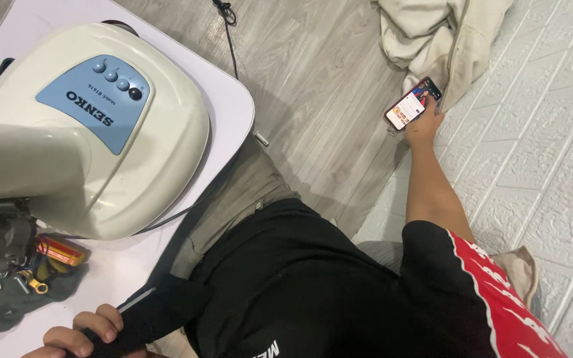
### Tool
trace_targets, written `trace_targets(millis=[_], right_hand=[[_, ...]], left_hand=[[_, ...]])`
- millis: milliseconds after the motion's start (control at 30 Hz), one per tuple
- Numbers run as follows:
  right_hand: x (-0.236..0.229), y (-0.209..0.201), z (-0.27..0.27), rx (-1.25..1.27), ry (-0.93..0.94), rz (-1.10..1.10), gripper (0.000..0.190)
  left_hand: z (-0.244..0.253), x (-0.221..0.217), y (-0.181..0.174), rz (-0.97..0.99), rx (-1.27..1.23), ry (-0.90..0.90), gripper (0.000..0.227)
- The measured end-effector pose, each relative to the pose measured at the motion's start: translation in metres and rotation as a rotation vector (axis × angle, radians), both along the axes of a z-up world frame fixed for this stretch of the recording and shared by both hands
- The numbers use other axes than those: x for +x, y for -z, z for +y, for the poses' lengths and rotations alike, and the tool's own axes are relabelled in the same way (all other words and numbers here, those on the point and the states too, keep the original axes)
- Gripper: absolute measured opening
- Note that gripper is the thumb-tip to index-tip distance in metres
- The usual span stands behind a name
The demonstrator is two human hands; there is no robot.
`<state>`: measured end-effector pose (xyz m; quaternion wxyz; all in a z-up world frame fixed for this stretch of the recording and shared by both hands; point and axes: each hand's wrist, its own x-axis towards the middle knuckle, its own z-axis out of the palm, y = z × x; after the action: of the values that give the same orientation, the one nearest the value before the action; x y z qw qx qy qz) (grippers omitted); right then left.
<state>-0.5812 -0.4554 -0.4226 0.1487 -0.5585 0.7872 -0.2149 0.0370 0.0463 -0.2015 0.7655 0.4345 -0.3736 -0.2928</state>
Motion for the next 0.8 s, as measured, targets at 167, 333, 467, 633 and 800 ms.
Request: trace_targets(millis=[167,333,467,633,800], right_hand=[[-0.001,-0.002,0.002,-0.037,-0.053,0.029,0.065],[-0.016,0.022,-0.006,-0.047,-0.098,0.093,0.069],[-0.010,-0.003,0.004,-0.097,-0.027,0.054,0.071],[0.030,-0.058,-0.014,-0.554,-0.078,-0.026,0.051],[0.044,-0.058,-0.138,-1.094,-0.159,-0.201,0.040]], left_hand=[[0.001,-0.006,-0.008,0.097,-0.013,-0.010,0.014],[-0.012,-0.017,-0.024,0.088,0.002,-0.035,0.016],[-0.033,-0.037,-0.042,0.059,0.046,-0.170,0.019],[-0.070,-0.058,-0.096,0.178,-0.061,-0.387,0.026],[-0.098,-0.063,-0.143,-0.062,-0.126,-0.290,0.032]])
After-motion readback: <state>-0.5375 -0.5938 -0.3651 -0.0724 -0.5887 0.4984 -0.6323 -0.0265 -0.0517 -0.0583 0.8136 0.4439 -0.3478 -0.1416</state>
